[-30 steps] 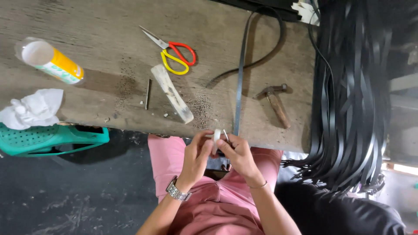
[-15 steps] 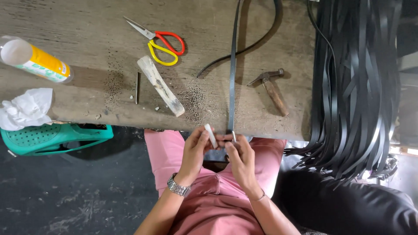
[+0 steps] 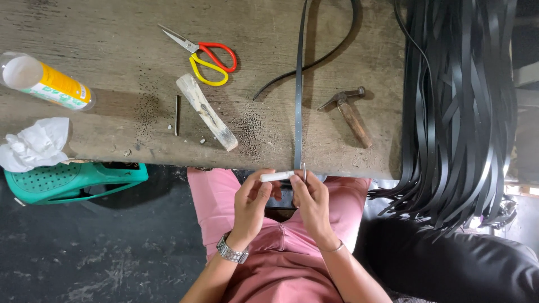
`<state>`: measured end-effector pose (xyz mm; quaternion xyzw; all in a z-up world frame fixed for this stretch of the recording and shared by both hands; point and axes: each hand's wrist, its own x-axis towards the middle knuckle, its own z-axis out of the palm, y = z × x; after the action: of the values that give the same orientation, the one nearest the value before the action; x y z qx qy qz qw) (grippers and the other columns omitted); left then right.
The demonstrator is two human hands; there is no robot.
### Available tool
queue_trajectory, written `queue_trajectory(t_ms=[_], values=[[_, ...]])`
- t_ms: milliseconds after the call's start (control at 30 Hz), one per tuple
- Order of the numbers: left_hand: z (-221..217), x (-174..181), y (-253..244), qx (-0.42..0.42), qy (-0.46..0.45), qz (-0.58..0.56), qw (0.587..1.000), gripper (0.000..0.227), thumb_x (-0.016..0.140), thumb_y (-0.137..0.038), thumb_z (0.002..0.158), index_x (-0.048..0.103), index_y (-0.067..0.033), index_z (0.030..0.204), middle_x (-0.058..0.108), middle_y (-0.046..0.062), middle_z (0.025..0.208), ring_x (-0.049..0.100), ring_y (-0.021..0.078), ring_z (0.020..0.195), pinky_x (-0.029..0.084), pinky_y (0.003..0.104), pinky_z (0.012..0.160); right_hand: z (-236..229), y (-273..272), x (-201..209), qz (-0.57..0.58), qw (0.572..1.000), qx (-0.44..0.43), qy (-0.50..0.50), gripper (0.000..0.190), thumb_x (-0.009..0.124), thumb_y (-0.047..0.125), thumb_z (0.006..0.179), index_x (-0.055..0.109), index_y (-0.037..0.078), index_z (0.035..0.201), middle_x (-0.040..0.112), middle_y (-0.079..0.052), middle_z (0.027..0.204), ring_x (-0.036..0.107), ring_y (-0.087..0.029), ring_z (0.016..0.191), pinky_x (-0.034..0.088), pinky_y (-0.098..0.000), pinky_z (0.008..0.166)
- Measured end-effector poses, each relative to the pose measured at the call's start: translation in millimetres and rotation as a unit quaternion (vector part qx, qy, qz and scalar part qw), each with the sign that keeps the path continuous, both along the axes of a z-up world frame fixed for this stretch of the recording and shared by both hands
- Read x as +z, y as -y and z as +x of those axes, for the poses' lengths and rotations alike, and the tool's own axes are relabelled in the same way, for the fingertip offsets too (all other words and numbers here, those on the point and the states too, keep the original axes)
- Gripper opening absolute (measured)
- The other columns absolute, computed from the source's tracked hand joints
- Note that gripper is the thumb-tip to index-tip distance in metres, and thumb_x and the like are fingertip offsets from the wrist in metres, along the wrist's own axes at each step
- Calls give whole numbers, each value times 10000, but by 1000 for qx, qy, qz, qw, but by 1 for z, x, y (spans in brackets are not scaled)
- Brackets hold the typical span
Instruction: Using a hammer and a metal punch to create a series of holes along a leather strip on a workbench.
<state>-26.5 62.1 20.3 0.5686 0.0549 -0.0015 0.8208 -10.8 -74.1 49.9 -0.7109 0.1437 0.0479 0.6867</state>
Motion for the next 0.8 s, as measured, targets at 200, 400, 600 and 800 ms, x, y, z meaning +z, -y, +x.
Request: queue_trajectory(t_ms=[200,400,600,800], values=[[-7,-22,-2,-23,14,-88,996,343,617,-45,940,613,81,1258,712,261,991,692,254,729,598,403,687,13,-4,-1,75,997,-4,1,193,537,80,988,691,-34,1011,316,3,550,323,-70,491,296,-216,447],[-2,-8,-5,-26,-25,-56,998,362,657,-14,928,615,111,1265,739,242,913,689,214,646,614,352,605,29,-6,3,-3,998,56,10,167,602,111,981,730,4,975,393,4,513,332,-57,483,283,-228,434],[4,7,2,31,-83,23,996,292,625,-42,966,648,90,1225,767,208,907,703,200,635,594,333,609,19,-9,-1,68,995,72,3,439,354,66,980,606,-83,1308,312,32,594,246,-58,505,254,-217,460],[15,-1,9,97,-141,175,970,203,663,-111,960,678,4,1126,783,133,745,720,189,529,569,304,563,-1,-8,-19,-233,960,122,95,359,493,74,1003,590,74,1349,613,-69,592,515,-177,465,450,-327,477]])
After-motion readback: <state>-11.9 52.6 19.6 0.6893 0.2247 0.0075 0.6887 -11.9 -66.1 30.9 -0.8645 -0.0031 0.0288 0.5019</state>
